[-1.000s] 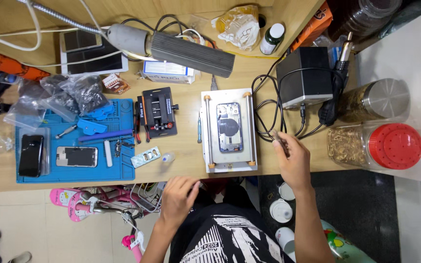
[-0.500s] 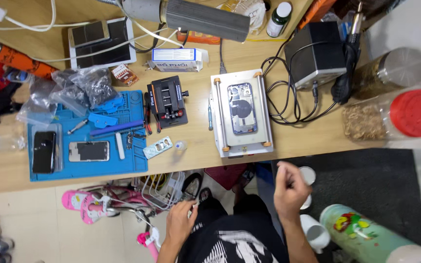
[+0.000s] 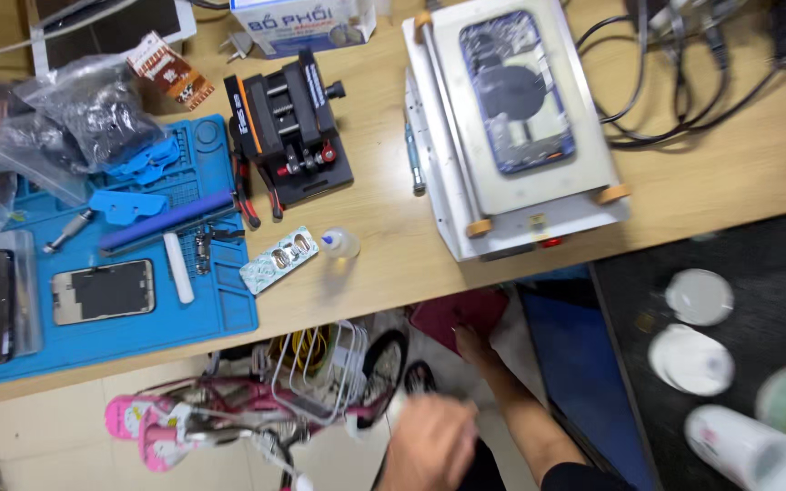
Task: The person uses tweezers to remove a small component from a disassembled mobile phone chassis. They then apply a liquid from a small bottle to the interior of the chassis and continue to manipulate internal parts with the tweezers.
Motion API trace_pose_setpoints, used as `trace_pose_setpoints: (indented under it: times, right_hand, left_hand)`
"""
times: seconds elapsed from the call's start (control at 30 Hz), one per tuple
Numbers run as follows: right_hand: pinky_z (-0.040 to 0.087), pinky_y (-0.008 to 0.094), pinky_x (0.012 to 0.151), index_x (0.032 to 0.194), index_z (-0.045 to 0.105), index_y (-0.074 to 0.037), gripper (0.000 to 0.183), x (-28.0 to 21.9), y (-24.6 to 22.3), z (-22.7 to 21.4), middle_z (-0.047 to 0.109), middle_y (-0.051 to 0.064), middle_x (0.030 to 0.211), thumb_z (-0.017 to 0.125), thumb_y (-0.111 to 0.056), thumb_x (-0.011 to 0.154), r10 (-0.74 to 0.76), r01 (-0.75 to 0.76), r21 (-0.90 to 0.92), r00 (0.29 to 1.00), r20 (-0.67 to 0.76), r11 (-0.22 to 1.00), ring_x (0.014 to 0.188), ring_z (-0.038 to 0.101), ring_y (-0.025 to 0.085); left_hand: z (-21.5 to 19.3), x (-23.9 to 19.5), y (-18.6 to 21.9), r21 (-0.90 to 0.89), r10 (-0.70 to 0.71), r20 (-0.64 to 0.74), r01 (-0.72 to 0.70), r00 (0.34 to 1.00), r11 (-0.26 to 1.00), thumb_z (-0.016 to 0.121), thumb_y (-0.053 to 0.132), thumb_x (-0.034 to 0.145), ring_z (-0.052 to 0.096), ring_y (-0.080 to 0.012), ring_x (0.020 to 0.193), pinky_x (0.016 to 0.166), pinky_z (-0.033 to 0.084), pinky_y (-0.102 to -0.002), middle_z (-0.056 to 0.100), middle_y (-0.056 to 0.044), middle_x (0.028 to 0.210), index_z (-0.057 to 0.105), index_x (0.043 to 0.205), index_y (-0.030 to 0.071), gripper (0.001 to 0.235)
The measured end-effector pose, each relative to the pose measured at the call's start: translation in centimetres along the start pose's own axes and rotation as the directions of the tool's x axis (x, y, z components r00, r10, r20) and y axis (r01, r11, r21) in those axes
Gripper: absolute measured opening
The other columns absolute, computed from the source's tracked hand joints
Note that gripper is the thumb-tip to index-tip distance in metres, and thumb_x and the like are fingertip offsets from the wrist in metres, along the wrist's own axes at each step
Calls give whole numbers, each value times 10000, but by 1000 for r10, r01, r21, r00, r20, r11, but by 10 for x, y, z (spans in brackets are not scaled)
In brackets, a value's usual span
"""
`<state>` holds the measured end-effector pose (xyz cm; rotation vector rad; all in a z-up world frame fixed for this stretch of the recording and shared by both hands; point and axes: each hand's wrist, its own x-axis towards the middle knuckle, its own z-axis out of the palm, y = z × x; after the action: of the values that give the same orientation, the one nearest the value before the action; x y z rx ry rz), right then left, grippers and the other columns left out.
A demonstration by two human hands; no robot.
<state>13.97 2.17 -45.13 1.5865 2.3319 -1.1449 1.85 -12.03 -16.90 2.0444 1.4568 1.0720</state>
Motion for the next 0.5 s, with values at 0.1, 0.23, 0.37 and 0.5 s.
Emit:
trace_pose_setpoints:
  times: [0.1,0.23,0.37,0.5]
  right_hand:
    - [519,513,936,1292,615,-52,344,48,25,42,654,230,1241,458,-227,1041,-26,25,-73,1000,-12,997,1091,644,422]
    - [571,505,767,1350,543,-29,390,72,52,100,703,213,1042,463,-235,1028,38,-44,-197,999,-32,979,891,699,381]
    - [586,501,641,1365,544,-29,433,40,70,125,740,182,856,441,-316,1058,58,-99,-238,983,-172,966,720,724,350]
    - [574,479,600,1364,552,-32,718,-40,74,143,730,151,768,550,-603,928,9,-94,-308,964,-265,947,655,711,326]
  left_hand:
    - [50,-71,-29,129,89,-1,-88,996,988,808,239,936,704,-189,875,831,570,-355,684,-18,939,739,1104,114,220]
    - [76,-155,-89,197,98,14,-99,995,975,801,248,924,698,-185,851,802,560,-351,679,-13,918,740,1078,123,207]
    - [92,-194,-111,175,137,55,-144,989,974,794,256,911,692,-181,827,774,551,-347,674,-8,897,742,1052,132,195]
    - [93,-178,-129,203,221,30,-223,975,953,787,264,898,687,-176,804,745,541,-343,669,-3,876,743,1027,141,183]
